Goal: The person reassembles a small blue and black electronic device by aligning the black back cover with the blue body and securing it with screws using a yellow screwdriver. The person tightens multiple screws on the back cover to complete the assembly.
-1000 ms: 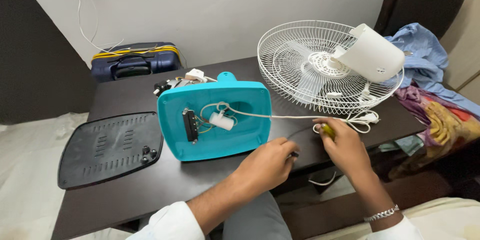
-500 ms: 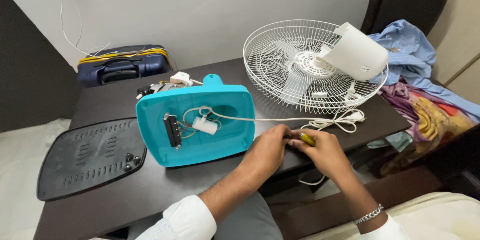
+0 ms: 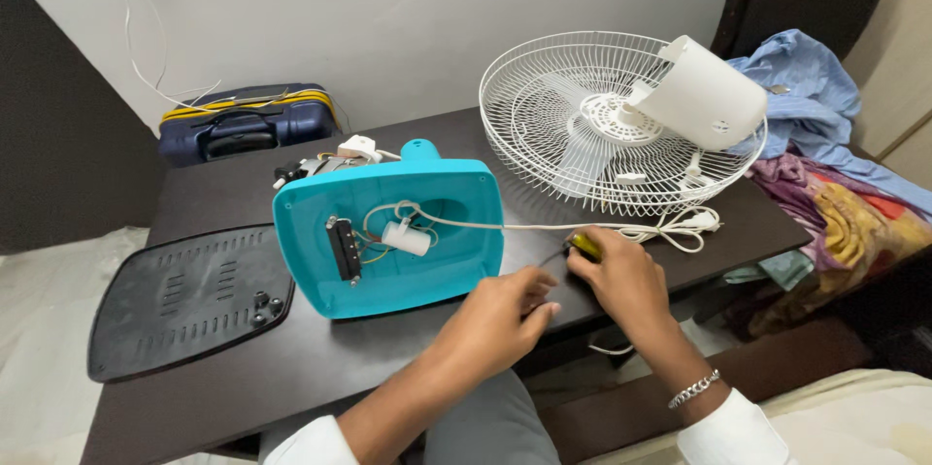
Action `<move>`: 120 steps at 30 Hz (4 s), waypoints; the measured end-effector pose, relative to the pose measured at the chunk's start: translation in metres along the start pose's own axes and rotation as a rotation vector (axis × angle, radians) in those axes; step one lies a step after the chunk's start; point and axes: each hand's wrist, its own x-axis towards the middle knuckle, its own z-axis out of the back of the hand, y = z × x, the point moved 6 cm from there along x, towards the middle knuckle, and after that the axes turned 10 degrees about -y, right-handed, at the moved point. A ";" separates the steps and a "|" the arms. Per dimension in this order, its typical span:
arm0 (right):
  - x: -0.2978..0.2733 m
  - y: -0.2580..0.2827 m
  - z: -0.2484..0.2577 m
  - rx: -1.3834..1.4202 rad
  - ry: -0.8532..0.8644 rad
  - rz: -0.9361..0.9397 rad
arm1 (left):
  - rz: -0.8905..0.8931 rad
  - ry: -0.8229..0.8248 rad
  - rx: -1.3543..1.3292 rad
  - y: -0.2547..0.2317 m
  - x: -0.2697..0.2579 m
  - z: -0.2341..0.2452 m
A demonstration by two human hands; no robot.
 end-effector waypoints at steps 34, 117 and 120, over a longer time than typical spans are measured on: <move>-0.030 0.027 0.015 -0.008 -0.249 0.108 | 0.440 -0.299 0.512 0.116 -0.112 0.293; 0.022 -0.027 0.001 0.056 0.020 -0.033 | -0.648 -0.609 0.802 -0.076 0.023 0.151; 0.027 -0.028 0.001 0.050 0.029 -0.009 | -0.654 -0.614 0.828 -0.072 0.023 0.149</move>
